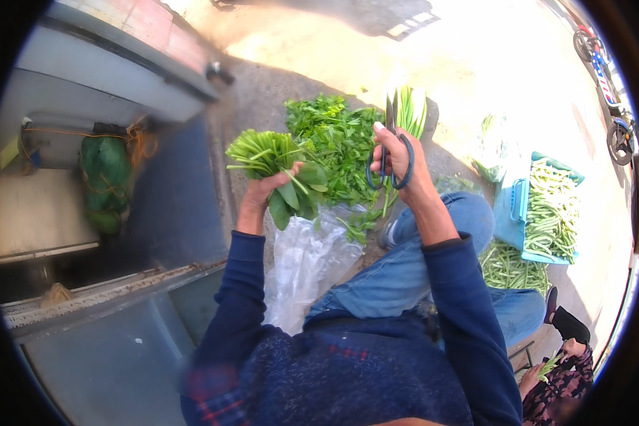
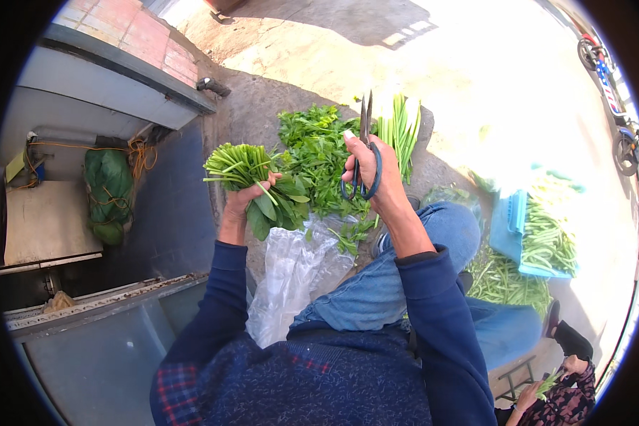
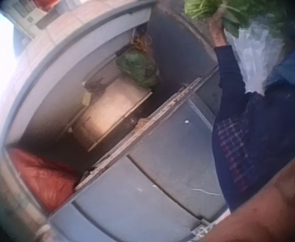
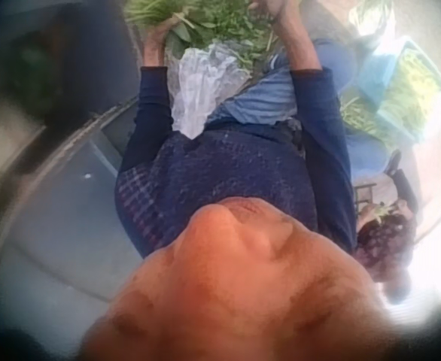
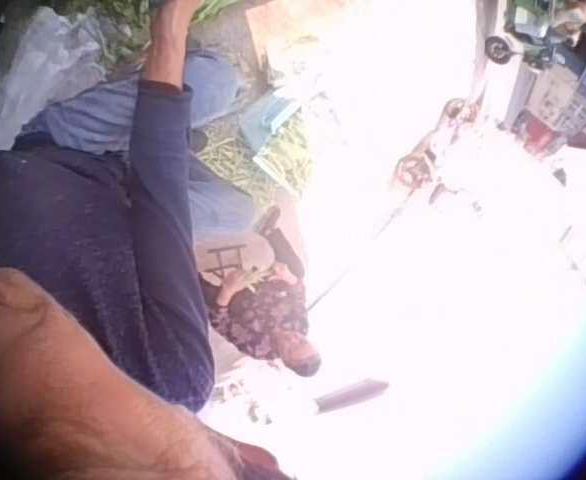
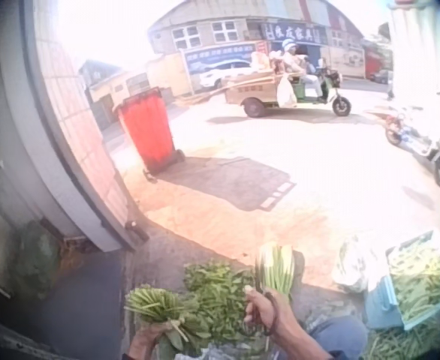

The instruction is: The person sits on a low stool and trims the ends of green leafy vegetables using scissors. They gather the trimmed vegetables into a plastic bag and place them in a crate. Another person is visible nearby, also trimming vegetables.

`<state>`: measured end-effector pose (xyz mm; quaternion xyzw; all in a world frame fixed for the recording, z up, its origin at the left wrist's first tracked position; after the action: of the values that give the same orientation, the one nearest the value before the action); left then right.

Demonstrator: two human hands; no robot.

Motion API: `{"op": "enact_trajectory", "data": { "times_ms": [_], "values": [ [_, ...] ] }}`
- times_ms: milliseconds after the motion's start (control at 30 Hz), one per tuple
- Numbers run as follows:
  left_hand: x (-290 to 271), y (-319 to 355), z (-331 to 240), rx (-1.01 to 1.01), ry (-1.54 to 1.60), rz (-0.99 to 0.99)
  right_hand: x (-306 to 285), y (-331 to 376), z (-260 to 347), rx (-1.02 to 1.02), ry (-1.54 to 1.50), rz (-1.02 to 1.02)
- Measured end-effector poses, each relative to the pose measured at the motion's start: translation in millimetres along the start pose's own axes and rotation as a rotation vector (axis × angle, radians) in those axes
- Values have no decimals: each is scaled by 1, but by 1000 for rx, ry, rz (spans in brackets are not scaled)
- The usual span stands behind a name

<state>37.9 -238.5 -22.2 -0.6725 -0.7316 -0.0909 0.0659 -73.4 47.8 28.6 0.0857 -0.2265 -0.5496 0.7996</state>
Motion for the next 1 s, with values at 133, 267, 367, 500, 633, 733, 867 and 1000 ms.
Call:
{"op": "enact_trajectory", "data": {
  "times_ms": [133,267,367,500,633,733,867,1000],
  "values": [
    [12,-19,-6,-266,221,-214,0,-1,1,-22,17,25],
    [-49,-49,75,-520,-206,-222,-7,-1,4,-24,23,-8],
    [-23,-42,47,-446,90,-166,-14,-5,-4,-88,14,-23],
    [-2,-43,23,-272,46,-68,-11,-7,-6,-71,18,-3],
    [5,-31,14,-329,51,-83,-10,-9,-10,-56,33,41],
    [22,-18,-4,-340,99,-113,-11,-7,-8,-49,-11,41],
    [5,-11,9,-306,259,-45,-2,-6,-9,-68,66,92],
    [26,-14,-1,-223,425,75,7,-1,-7,-11,68,186]
  ]
}}
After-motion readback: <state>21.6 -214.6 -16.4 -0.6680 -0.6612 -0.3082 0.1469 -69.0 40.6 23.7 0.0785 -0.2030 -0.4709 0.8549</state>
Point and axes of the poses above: each hand's wrist, its own y-axis away from the middle knuckle, its own x-axis out of the palm, z = x × y, the point moved 3 cm from there along -y, towards the middle knuckle, and after that the axes turned 4 degrees about z, right-handed, at the moved point
